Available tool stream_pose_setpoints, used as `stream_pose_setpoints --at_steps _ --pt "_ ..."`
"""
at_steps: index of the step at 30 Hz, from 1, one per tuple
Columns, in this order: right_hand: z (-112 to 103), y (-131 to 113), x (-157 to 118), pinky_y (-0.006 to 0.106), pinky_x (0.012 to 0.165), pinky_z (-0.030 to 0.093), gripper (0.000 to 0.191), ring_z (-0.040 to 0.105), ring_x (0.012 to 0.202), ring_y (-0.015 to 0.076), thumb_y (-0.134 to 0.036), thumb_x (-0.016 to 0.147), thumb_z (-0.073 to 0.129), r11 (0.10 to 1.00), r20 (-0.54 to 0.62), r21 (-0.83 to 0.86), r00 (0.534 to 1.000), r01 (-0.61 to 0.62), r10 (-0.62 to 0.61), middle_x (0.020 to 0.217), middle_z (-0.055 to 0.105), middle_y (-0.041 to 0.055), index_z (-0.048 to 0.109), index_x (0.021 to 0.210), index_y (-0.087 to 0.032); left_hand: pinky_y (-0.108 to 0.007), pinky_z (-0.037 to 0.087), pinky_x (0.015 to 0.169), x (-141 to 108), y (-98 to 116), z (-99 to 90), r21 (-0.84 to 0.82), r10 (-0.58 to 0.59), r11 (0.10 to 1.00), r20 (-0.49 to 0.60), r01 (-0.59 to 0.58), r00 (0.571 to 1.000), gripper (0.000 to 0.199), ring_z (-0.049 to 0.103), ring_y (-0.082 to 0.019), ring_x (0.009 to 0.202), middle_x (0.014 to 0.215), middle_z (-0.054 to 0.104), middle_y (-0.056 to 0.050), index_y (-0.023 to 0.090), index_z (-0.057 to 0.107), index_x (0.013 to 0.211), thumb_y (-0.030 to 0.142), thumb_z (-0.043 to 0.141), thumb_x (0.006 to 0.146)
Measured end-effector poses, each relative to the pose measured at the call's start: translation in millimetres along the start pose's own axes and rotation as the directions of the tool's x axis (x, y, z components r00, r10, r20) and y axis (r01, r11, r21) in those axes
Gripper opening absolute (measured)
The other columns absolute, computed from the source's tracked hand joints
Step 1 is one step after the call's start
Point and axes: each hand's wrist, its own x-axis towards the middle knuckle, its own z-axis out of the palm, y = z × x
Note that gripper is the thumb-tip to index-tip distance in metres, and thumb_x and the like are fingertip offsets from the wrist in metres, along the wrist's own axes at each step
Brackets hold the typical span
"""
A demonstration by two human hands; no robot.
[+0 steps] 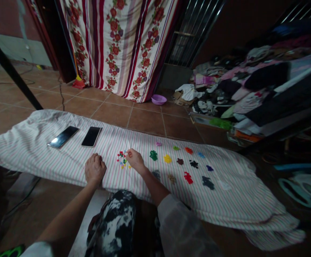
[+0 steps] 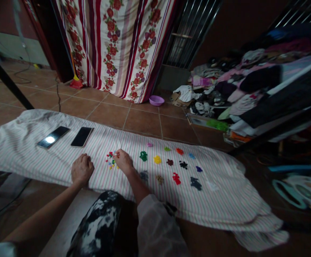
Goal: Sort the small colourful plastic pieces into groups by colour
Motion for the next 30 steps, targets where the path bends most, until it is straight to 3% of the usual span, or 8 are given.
stream_pose_setpoints --at_steps 10,18,23,27,30 --pt "-18 16 -15 0.023 0.074 0.049 0.024 0.065 0.083 0.0135 -0.02 0.082 0.052 0.998 -0.014 0.029 0.999 0.049 -0.048 0.092 0.071 -0.0008 0.065 0.101 -0.025 -0.043 0.041 0.096 1 0 -1.7 -0.018 0.002 1.0 0.015 -0.002 1.0 0.024 0.055 -0.027 0.113 0.117 0.063 -0.014 0.018 0.061 0.098 0.018 0.046 0.08" --pt "-60 51 -26 0.024 0.082 0.048 0.031 0.064 0.087 0.0141 -0.013 0.082 0.047 0.999 -0.135 -0.002 0.989 0.054 -0.053 0.099 0.071 0.0021 0.068 0.102 -0.022 -0.041 0.042 0.095 1 1 -5.2 0.033 0.023 0.999 0.031 -0.024 0.999 0.024 0.056 -0.028 0.112 0.117 0.063 -0.016 0.015 0.06 0.096 0.022 0.042 0.082" --pt "-91 82 -32 0.027 0.084 0.048 0.031 0.064 0.088 0.0154 -0.017 0.082 0.044 1.0 -0.28 0.015 0.96 0.021 -0.016 0.1 0.071 0.0034 0.07 0.099 -0.021 -0.042 0.043 0.094 1 3 -6.0 0.041 0.007 0.999 0.033 -0.008 0.999 0.025 0.057 -0.028 0.111 0.118 0.063 -0.016 0.015 0.061 0.097 0.022 0.042 0.081" --pt "-113 102 -37 0.03 0.082 0.049 0.031 0.064 0.085 0.0173 -0.021 0.078 0.044 0.998 -0.374 0.042 0.926 -0.039 0.052 0.093 0.072 0.0033 0.07 0.095 -0.022 -0.043 0.043 0.092 1 3 -7.6 0.04 0.005 0.999 0.044 -0.007 0.999 0.025 0.057 -0.028 0.106 0.115 0.063 -0.015 0.016 0.061 0.097 0.022 0.043 0.08" --pt "-124 113 -42 0.029 0.075 0.05 0.031 0.063 0.076 0.0174 -0.024 0.076 0.045 0.995 -0.378 0.079 0.922 -0.063 0.088 0.082 0.071 0.0026 0.071 0.094 -0.021 -0.043 0.043 0.091 2 4 -9.6 0.041 0.012 0.999 0.054 -0.014 0.998 0.026 0.058 -0.027 0.102 0.112 0.063 -0.014 0.016 0.061 0.098 0.022 0.043 0.081"
